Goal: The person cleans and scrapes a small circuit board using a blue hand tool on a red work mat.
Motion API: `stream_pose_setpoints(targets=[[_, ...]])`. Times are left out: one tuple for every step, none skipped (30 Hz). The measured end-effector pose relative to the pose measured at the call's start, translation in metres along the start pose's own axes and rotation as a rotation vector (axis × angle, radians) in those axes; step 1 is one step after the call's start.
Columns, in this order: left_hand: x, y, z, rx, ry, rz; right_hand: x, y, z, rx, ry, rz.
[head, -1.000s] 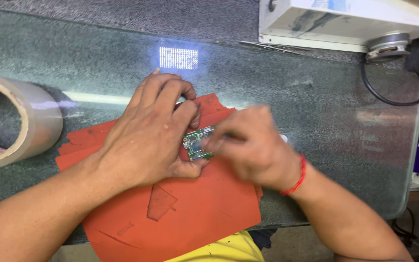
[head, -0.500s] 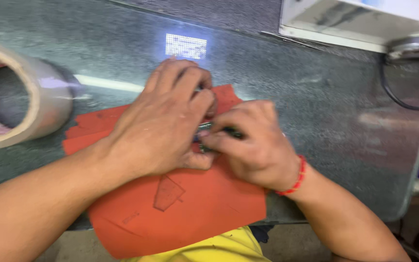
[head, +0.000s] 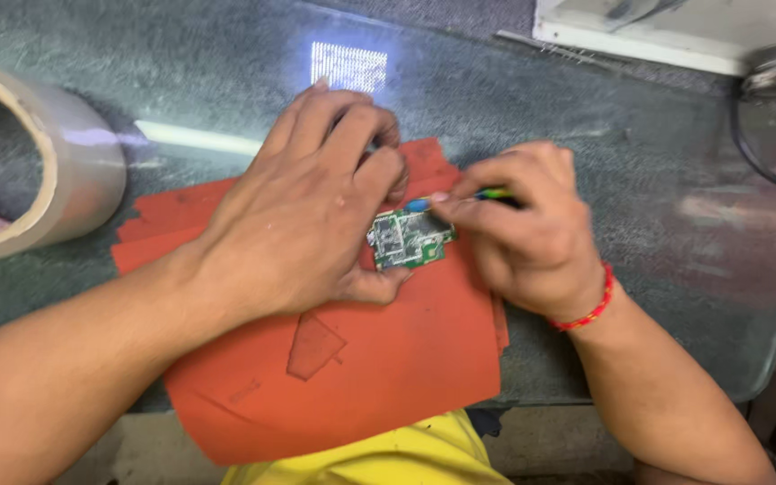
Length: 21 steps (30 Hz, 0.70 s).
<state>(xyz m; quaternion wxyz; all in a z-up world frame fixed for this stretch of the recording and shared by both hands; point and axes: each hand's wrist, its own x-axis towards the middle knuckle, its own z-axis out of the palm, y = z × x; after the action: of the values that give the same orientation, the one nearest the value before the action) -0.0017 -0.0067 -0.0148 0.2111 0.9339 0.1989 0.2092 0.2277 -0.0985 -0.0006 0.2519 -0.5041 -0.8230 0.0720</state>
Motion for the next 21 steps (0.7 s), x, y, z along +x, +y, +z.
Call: stream_pose_setpoints(targets=[[-0.003,0.002,-0.002,0.0,-0.008,-0.009,-0.001,-0.006,0.006,0.012,-0.002,0.001],[0.0,0.002,-0.003,-0.002,-0.023,-0.025,-0.001,-0.012,0.013,0.03,-0.035,-0.1],[0.004,0.002,-0.004,-0.004,-0.038,-0.041,-0.001,-0.014,0.015,0.049,-0.07,-0.201],[0.005,0.003,-0.004,-0.006,-0.04,-0.032,0.0,-0.009,0.012,0.043,-0.067,-0.195],[0.005,0.002,-0.005,-0.006,-0.023,-0.024,0.004,-0.001,0.01,0.041,-0.057,-0.169],[0.003,0.003,-0.004,-0.008,-0.004,-0.031,0.006,0.005,0.009,0.05,-0.056,-0.151],[0.002,0.002,-0.002,-0.011,-0.005,-0.039,0.006,0.007,0.009,0.056,-0.062,-0.152],[0.001,0.001,-0.002,0.016,-0.001,-0.023,0.006,0.008,0.01,0.088,-0.065,-0.167],[-0.001,0.001,-0.002,0.043,0.004,-0.007,0.006,0.007,0.011,0.12,-0.068,-0.182],[0.001,0.0,-0.003,0.052,0.006,0.001,0.004,0.006,0.01,0.114,-0.058,-0.186],[0.002,0.001,-0.004,0.012,-0.005,-0.001,0.0,0.003,0.005,0.127,-0.093,-0.23],[0.002,0.002,-0.004,-0.039,-0.025,-0.01,-0.005,0.0,0.003,0.15,-0.136,-0.266],[0.001,0.001,-0.005,-0.041,-0.031,-0.01,-0.005,0.006,0.001,0.153,-0.134,-0.261],[0.0,0.0,-0.005,-0.038,-0.019,-0.002,-0.004,0.016,-0.006,0.115,-0.078,-0.151],[-0.001,0.0,-0.004,-0.035,-0.007,0.006,-0.004,0.021,-0.01,0.077,-0.02,-0.041],[-0.001,0.0,-0.004,-0.035,-0.004,0.002,-0.007,0.02,-0.007,0.078,-0.023,-0.044],[-0.001,0.0,-0.004,-0.045,0.0,0.024,-0.009,0.017,-0.004,0.091,-0.061,-0.157],[0.0,-0.002,-0.006,-0.046,0.002,0.05,-0.009,0.016,-0.002,0.104,-0.088,-0.272],[0.002,-0.003,-0.008,-0.038,0.001,0.052,-0.007,0.02,-0.003,0.104,-0.082,-0.277],[0.001,-0.002,-0.008,-0.08,-0.013,0.046,-0.007,0.024,-0.006,0.102,-0.087,-0.22],[0.001,-0.002,-0.008,-0.123,-0.027,0.04,-0.007,0.027,-0.007,0.1,-0.093,-0.164]])
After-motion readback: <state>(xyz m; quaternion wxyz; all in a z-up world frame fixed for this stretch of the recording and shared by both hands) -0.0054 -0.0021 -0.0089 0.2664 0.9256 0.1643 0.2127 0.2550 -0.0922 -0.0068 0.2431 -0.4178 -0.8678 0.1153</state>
